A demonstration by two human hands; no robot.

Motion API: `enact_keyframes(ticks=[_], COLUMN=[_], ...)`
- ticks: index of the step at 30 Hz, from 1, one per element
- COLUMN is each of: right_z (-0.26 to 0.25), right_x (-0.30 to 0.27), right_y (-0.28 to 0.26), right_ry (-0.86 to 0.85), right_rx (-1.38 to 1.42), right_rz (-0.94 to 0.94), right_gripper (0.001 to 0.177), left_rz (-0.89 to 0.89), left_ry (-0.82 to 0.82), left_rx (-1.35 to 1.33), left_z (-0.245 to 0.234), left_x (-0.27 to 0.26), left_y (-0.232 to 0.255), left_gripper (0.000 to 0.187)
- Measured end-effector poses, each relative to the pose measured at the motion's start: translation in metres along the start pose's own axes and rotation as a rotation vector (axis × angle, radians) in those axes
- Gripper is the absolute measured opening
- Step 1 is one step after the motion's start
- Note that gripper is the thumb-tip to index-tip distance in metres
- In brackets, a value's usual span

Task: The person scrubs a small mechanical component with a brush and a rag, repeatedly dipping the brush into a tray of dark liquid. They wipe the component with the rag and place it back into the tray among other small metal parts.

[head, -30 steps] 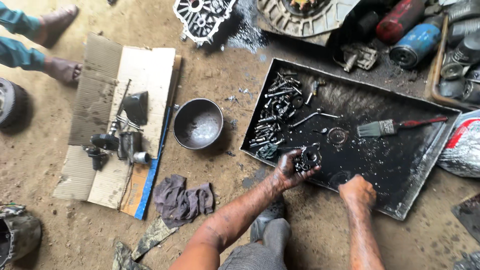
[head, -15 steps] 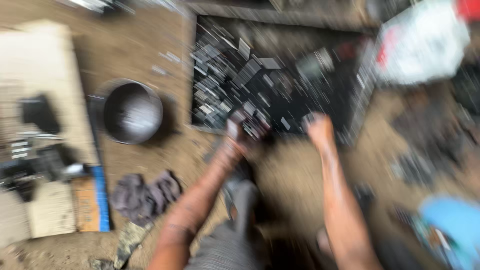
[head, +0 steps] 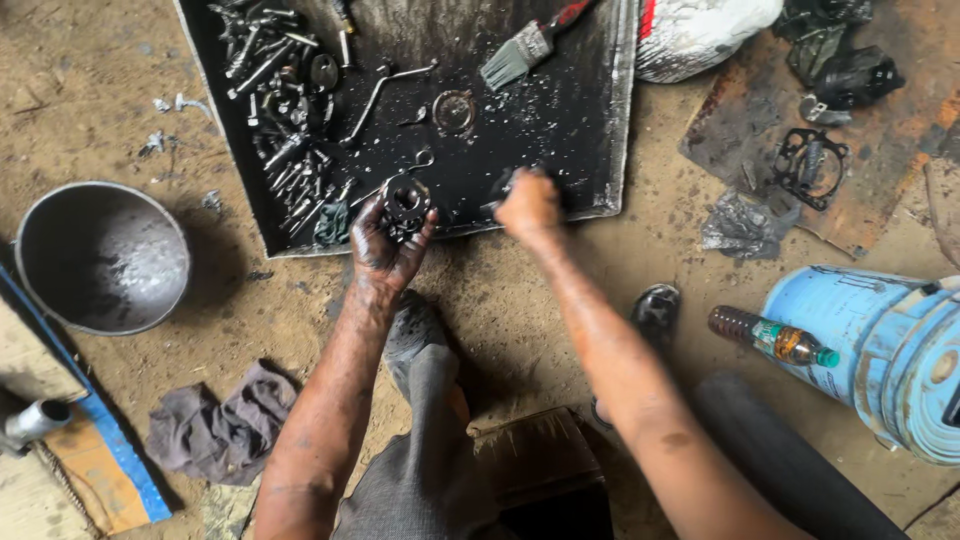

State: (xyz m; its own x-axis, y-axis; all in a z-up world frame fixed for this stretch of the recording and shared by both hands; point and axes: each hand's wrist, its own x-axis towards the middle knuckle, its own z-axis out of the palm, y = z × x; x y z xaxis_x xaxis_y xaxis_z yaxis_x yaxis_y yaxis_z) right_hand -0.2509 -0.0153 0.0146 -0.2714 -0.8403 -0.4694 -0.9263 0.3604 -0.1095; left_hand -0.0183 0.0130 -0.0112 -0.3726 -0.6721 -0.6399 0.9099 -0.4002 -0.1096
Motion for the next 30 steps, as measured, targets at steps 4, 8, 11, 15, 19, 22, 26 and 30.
enact_keyframes(ticks=[4,8,11,15,19,22,26,30], right_z=[0.023,0.024,0.016,0.007,-0.018,-0.029,-0.048,-0.050], right_x=[-0.006,-0.006,-0.006,0.009,0.024,0.007,-0.022,-0.060], right_y=[-0.007,-0.005,-0.003,0.030,0.076,0.056,0.002,-0.043], right_ry=[0.009,0.069,0.018,-0.196,-0.479,-0.693,-0.587,-0.350], right_rx=[0.071,-0.027,-0.004,0.504,1.484,2.069,1.953,1.658], right_rz=[-0.058,-0.170,-0.122,0.041,0.118,0.018,0.017,-0.257], right_gripper=[0.015,0.016,0.015,0.018,0.012,0.017,0.021,0.029], left_rz=[0.004,0.013,0.016,0.021,0.001,-0.026,-0.035,-0.038], left_ry=[0.145,0.143,0.112,0.203,0.229,0.132,0.144,-0.138], left_rx=[0.026,0.044,0.033,0.044,0.072,0.080,0.062,0.020], left_z=[0.005,0.007,0.004,0.007,0.017,0.029,0.034,0.022], left_x=[-0.002,-0.005,-0.006,-0.006,-0.010,-0.006,0.010,0.025], left_y=[-0.002,-0.001,-0.001,-0.004,-0.009,-0.017,-0.032,-0.044], left_gripper=[0.026,0.027,0.027,0.028,0.031,0.022,0.013,0.026])
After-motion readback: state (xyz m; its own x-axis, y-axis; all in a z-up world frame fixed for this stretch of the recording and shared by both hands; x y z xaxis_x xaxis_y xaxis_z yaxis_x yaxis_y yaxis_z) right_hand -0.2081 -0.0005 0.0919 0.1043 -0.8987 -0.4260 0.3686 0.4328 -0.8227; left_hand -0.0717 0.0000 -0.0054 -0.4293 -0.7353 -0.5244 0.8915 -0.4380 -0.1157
